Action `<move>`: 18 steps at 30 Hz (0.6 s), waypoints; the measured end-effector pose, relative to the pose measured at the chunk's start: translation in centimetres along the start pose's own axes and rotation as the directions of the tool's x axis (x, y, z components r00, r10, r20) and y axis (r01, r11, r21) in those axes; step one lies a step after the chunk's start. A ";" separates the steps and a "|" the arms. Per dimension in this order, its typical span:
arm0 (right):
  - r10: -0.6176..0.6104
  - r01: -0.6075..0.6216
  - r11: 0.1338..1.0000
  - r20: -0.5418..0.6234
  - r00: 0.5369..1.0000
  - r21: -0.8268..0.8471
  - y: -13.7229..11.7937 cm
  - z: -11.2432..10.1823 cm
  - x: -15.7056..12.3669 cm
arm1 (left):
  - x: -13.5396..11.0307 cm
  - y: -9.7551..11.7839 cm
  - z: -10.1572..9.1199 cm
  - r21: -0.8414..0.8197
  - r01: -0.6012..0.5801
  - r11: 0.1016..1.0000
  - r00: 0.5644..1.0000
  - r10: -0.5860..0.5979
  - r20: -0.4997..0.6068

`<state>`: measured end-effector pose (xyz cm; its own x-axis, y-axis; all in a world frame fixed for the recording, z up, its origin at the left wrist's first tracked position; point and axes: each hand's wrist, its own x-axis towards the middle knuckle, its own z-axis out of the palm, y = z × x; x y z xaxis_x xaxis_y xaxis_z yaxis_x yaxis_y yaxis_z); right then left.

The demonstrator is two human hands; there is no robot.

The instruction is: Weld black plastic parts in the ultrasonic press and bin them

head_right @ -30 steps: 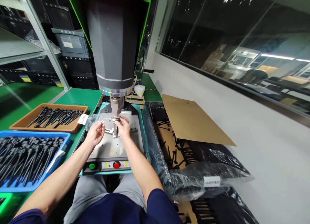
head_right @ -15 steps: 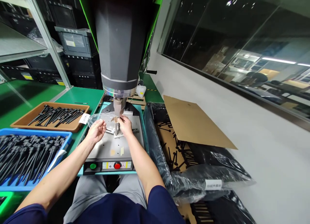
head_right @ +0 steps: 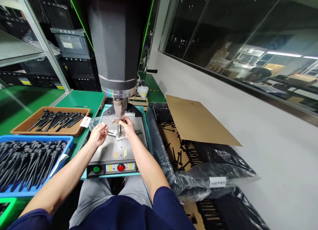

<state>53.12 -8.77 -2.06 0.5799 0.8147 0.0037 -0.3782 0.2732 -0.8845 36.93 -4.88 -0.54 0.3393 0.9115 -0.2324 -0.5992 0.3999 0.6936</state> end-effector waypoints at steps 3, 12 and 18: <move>0.121 -0.108 0.980 -0.075 0.990 0.166 -0.7 -0.2 0.2 | -0.1 -0.2 -0.2 0.038 -0.019 0.999 1.000 0.019 -0.006; 0.128 -0.085 0.979 -0.233 0.964 0.188 -1.5 -0.4 0.0 | -0.3 0.5 -0.1 0.156 -0.085 0.984 0.996 0.083 0.020; 0.125 -0.082 0.979 -0.233 0.964 0.188 -1.0 -0.7 -1.4 | 0.0 0.6 -0.7 0.165 -0.182 0.969 0.978 0.196 -0.068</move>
<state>53.15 -10.56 -1.51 0.6799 0.7009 -0.2157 -0.5533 0.2972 -0.7781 36.08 -4.54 -0.55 0.1653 0.9765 -0.1383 -0.5231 0.2056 0.8271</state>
